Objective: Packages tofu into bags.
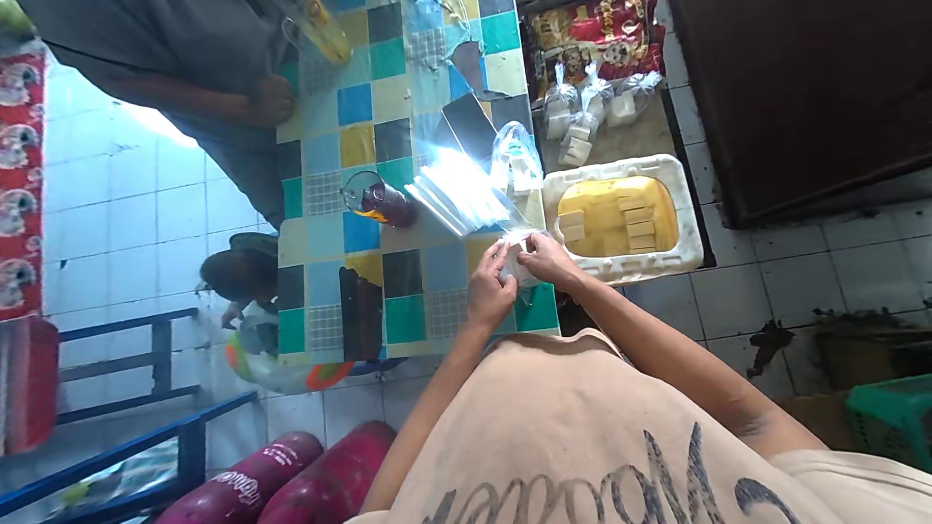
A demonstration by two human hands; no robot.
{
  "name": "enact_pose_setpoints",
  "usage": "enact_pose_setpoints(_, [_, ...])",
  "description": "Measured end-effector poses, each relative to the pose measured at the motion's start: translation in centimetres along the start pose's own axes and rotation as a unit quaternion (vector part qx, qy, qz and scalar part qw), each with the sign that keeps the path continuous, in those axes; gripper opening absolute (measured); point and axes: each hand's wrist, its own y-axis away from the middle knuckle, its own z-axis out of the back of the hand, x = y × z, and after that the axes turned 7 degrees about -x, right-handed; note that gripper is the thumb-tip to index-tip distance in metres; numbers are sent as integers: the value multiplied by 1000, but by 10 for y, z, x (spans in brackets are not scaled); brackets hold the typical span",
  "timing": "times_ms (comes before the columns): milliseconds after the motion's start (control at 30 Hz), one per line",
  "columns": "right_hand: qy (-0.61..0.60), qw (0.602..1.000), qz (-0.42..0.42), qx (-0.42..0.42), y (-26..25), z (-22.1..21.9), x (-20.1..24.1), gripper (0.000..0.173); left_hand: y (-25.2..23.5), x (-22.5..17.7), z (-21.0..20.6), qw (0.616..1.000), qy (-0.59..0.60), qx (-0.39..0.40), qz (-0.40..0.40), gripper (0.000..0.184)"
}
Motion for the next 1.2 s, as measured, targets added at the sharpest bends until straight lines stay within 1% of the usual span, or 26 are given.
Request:
enact_pose_setpoints(33, [2, 1000, 6, -7, 1, 2, 0, 29, 0, -1, 0, 1000, 1, 1, 2, 51])
enact_pose_setpoints(67, [1, 1000, 8, -17, 2, 3, 0, 30, 0, -2, 0, 1000, 0, 3, 4, 50])
enact_pose_setpoints(133, [15, 998, 25, -52, 9, 0, -3, 39, 1, -4, -1, 1000, -2, 1, 6, 47])
enact_pose_setpoints(167, [36, 994, 52, -84, 17, -4, -5, 41, 1, -4, -2, 1000, -1, -2, 2, 46])
enact_pose_setpoints(233, [87, 979, 122, -141, 34, -13, -14, 33, 1, -5, -5, 1000, 6, -9, -4, 48])
enact_pose_setpoints(300, [116, 972, 155, -131, 41, -5, -10, 26, 0, -5, -7, 1000, 12, -14, 11, 49])
enact_pose_setpoints(367, [103, 978, 157, -90, 36, 27, -1, 29, -2, -6, -4, 999, 16, -4, 35, 51])
enact_pose_setpoints(433, [100, 977, 161, -94, 16, 76, -6, 27, -1, -4, -2, 998, 23, 11, 59, 49])
enact_pose_setpoints(500, [114, 975, 154, -109, -14, 129, -29, 25, 4, 0, 2, 998, 34, 8, 55, 47])
enact_pose_setpoints(533, [130, 976, 136, -105, -33, 151, -46, 25, 7, 2, 4, 998, 44, -11, 36, 46])
enact_pose_setpoints(600, [185, 976, 98, -62, -78, 178, -88, 25, 16, 5, 7, 996, 71, -54, 4, 45])
enact_pose_setpoints(667, [266, 960, 84, 26, -117, 179, -128, 24, 25, 6, 12, 992, 86, -92, -3, 44])
enact_pose_setpoints(700, [303, 947, 65, 79, -129, 173, -140, 25, 29, 7, 15, 990, 86, -108, -2, 43])
enact_pose_setpoints(767, [372, 912, 19, 171, -144, 159, -148, 30, 37, 9, 20, 988, 74, -135, 2, 40])
enact_pose_setpoints(800, [402, 894, -8, 197, -150, 152, -152, 34, 40, 10, 22, 987, 69, -145, 6, 38])
enact_pose_setpoints(833, [423, 882, -31, 208, -155, 144, -158, 36, 43, 11, 22, 986, 65, -153, 12, 37])
enact_pose_setpoints(867, [428, 879, -45, 205, -158, 138, -167, 36, 46, 12, 22, 985, 65, -159, 21, 36])
enact_pose_setpoints(967, [417, 889, -67, 177, -158, 126, -183, 37, 50, 14, 17, 981, 73, -175, 46, 33])
enact_pose_setpoints(1067, [419, 888, -85, 170, -153, 123, -180, 38, 52, 11, 7, 979, 77, -178, 60, 31])
enact_pose_setpoints(1200, [431, 884, -76, 166, -155, 126, -183, 54, 50, 5, -7, 978, 85, -176, 74, 29])
